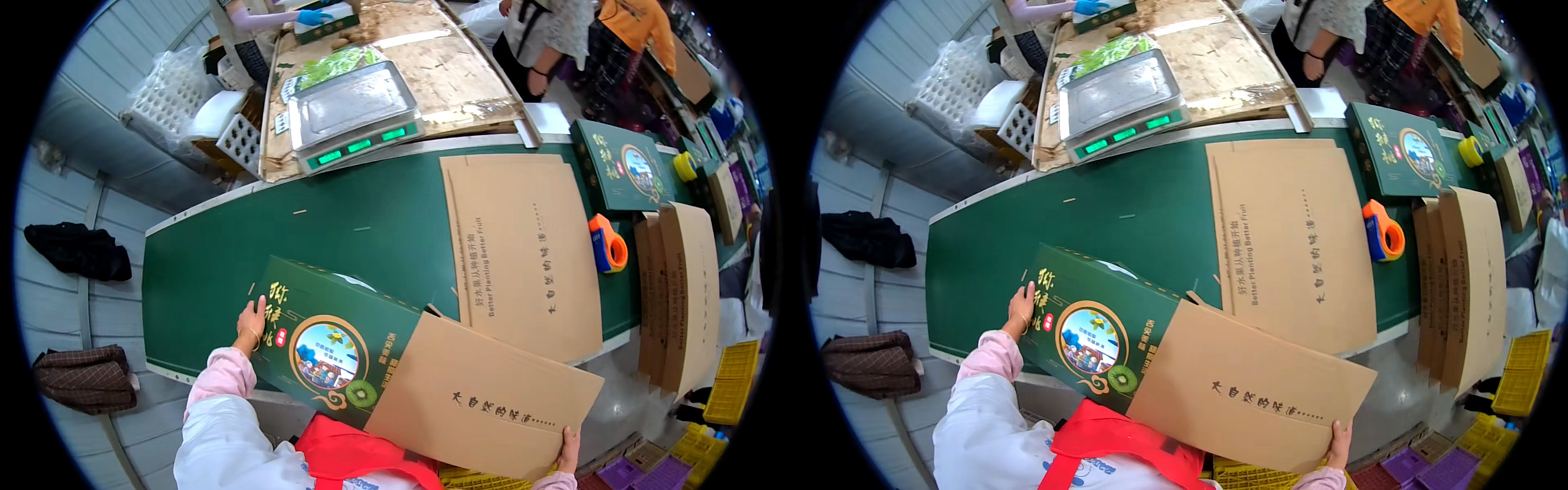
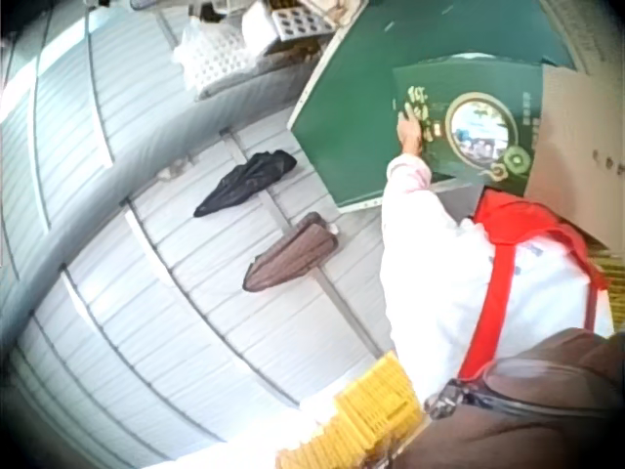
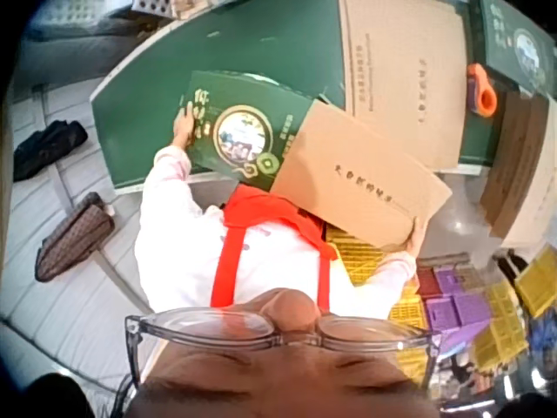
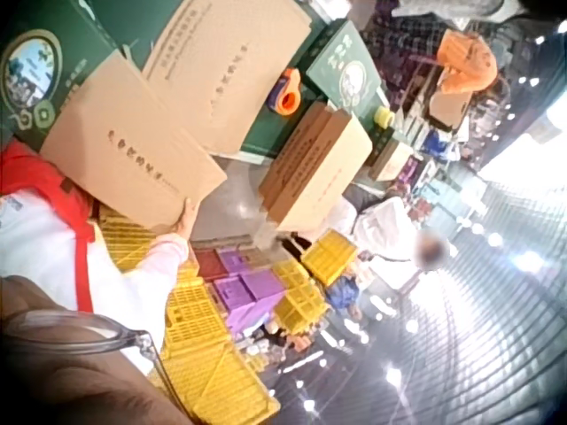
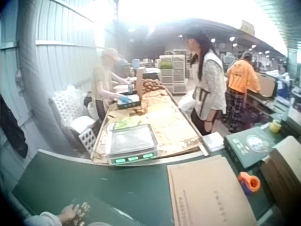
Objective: The person assembles flat cardboard boxes by folding and taping them into rectangular containers. They repeatedly pick up box blanks, fold the sides, and secure them with tape, then place the finished boxes on the table.
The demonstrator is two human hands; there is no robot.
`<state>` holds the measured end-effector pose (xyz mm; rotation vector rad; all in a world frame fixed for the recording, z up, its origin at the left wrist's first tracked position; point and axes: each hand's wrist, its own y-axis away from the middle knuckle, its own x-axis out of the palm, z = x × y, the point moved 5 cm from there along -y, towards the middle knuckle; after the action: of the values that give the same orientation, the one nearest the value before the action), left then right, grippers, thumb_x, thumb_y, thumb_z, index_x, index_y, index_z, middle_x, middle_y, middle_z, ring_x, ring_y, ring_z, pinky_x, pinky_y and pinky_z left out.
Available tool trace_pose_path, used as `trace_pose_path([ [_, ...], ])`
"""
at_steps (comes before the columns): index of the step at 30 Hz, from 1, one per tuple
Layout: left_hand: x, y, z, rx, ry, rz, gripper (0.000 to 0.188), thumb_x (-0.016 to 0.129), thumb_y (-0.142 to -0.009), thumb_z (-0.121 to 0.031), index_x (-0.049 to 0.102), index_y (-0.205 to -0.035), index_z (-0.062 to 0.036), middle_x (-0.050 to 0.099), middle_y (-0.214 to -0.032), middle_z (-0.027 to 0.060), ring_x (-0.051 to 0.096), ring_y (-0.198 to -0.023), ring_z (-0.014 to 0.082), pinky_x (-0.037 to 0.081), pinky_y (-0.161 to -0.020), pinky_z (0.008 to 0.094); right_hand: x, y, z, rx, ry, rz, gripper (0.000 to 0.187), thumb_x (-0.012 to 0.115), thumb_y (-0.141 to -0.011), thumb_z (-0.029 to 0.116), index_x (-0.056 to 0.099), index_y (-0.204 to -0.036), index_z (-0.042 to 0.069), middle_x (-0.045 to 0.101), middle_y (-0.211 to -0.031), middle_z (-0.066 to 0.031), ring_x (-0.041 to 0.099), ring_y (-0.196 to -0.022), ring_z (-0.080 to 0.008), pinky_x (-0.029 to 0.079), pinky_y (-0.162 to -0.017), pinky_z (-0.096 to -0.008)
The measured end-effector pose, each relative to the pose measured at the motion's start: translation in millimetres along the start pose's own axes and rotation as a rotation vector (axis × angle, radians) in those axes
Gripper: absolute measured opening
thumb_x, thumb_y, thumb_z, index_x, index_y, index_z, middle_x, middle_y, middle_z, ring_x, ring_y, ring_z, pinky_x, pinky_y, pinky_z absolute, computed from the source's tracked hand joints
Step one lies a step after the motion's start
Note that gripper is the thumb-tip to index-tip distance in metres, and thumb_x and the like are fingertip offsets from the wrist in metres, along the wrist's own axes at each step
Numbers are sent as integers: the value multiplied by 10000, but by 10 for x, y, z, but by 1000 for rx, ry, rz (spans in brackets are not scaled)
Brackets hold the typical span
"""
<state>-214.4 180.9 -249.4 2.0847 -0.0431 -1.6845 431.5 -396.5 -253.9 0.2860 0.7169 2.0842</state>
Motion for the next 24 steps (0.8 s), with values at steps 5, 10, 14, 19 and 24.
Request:
trace_pose_path([
  [5,2,397,-245,-54,-101,-72,744,308,-877,-651,534,-1239,-41,605,-1081,256,565,-1031,416,438,-893,482,-6,74,-30,11,-80,-33,585,622,-863,180,354,-1368,57,500,-1276,-108,505,-1131,-246,422,-949,-365],
  [10,119,507,-368,5,-73,-64,728,322,-880,-639,540,-1212,-29,610,-1049,267,575,-1001,421,450,-865,488,-98,-186,328,42,-4,-17,554,611,-870,201,381,-1345,32,533,-1237,-103,534,-1095,-230,444,-917,-357],
  [14,135,385,-603,126,-84,-13,680,321,-905,-599,559,-1088,11,605,-971,300,565,-953,451,447,-821,495,-223,-536,419,9,42,-38,510,597,-878,190,406,-1318,16,551,-1213,-108,547,-1070,-220,444,-912,-348],
  [19,199,148,-831,235,188,-172,635,356,-924,-545,545,-1120,28,594,-1008,303,549,-974,464,446,-828,479,-17,-949,797,-66,119,-44,503,593,-879,172,403,-1316,11,552,-1208,-122,548,-1069,-220,441,-915,-341],
  [24,250,100,-782,239,201,-194,631,407,-911,-536,524,-1185,20,590,-1047,295,550,-1007,450,446,-857,461,-5,-902,1139,-145,79,77,495,599,-873,163,414,-1307,15,567,-1180,-133,570,-1038,-225,468,-878,-339],
])
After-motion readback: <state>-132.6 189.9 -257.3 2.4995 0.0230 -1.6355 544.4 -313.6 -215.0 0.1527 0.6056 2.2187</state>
